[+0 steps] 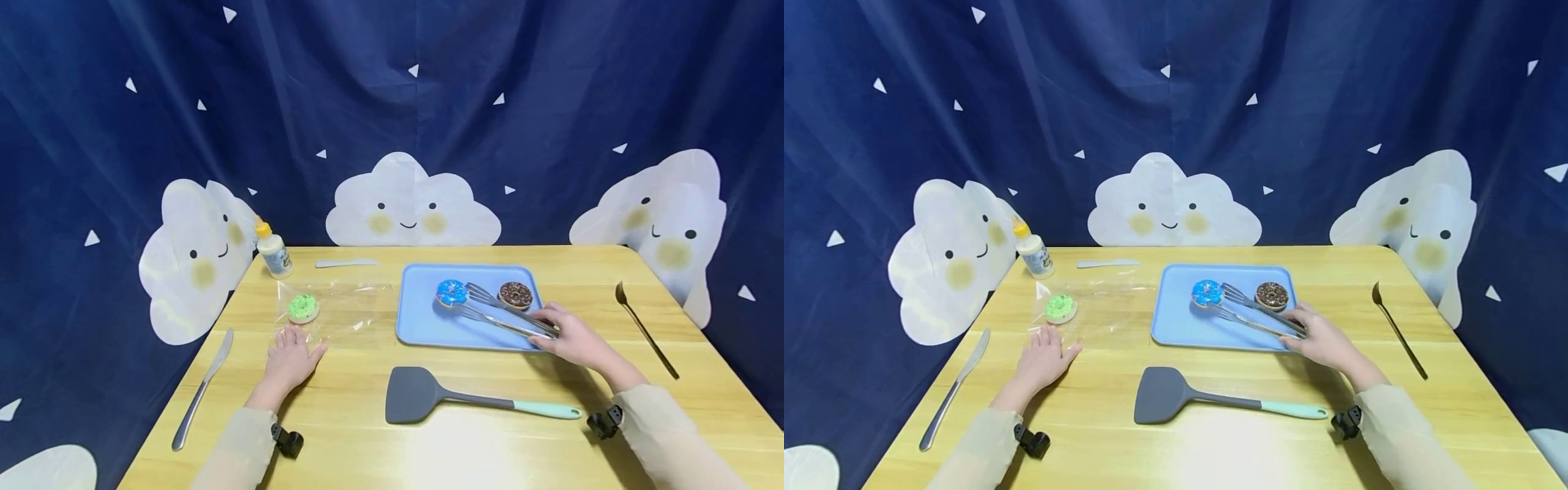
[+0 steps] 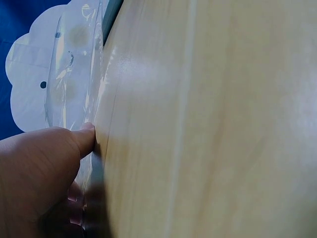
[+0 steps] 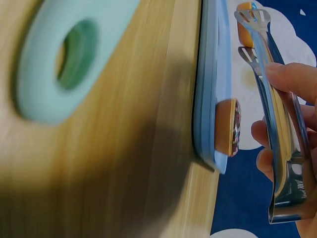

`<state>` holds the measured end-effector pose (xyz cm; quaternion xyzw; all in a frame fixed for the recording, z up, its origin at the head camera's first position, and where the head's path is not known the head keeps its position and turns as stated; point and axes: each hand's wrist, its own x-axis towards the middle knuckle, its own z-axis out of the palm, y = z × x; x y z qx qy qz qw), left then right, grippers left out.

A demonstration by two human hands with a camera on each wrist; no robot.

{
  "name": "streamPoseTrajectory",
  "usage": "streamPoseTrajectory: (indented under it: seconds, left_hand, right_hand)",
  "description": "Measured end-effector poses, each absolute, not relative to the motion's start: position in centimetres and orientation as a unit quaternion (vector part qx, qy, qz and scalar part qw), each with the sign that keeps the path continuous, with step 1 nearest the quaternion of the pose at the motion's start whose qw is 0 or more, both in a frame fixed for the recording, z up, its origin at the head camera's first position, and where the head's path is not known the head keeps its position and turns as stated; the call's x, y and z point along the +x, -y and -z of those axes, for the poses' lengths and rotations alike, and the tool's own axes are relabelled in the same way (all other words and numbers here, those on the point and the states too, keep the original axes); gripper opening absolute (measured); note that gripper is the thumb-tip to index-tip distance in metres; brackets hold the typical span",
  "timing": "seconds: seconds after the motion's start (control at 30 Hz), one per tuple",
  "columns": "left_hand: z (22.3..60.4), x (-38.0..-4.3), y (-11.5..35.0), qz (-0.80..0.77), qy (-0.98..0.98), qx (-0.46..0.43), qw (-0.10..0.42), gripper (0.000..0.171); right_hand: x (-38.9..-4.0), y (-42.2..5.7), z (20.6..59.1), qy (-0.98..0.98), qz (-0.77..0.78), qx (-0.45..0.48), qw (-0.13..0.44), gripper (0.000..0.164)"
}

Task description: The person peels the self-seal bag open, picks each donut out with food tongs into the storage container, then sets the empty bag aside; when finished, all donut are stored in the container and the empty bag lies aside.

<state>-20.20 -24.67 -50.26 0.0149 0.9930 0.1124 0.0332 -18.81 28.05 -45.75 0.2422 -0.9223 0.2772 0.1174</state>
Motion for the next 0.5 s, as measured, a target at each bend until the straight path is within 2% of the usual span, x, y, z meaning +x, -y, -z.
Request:
streamPoseTrajectory:
  seconds: [0.23,0.5]
  left_hand:
    - [49.6,-20.8,24.6,-0.099,-0.995,0.022,0.021,0.089]
    - [49.4,-20.1,24.5,-0.097,-0.994,0.013,0.037,0.087]
  right_hand:
    - [-18.3,-29.1,45.8,0.924,-0.274,0.236,0.123,0.040]
    - [-18.3,-29.3,45.7,0.934,-0.259,0.221,0.107,0.040]
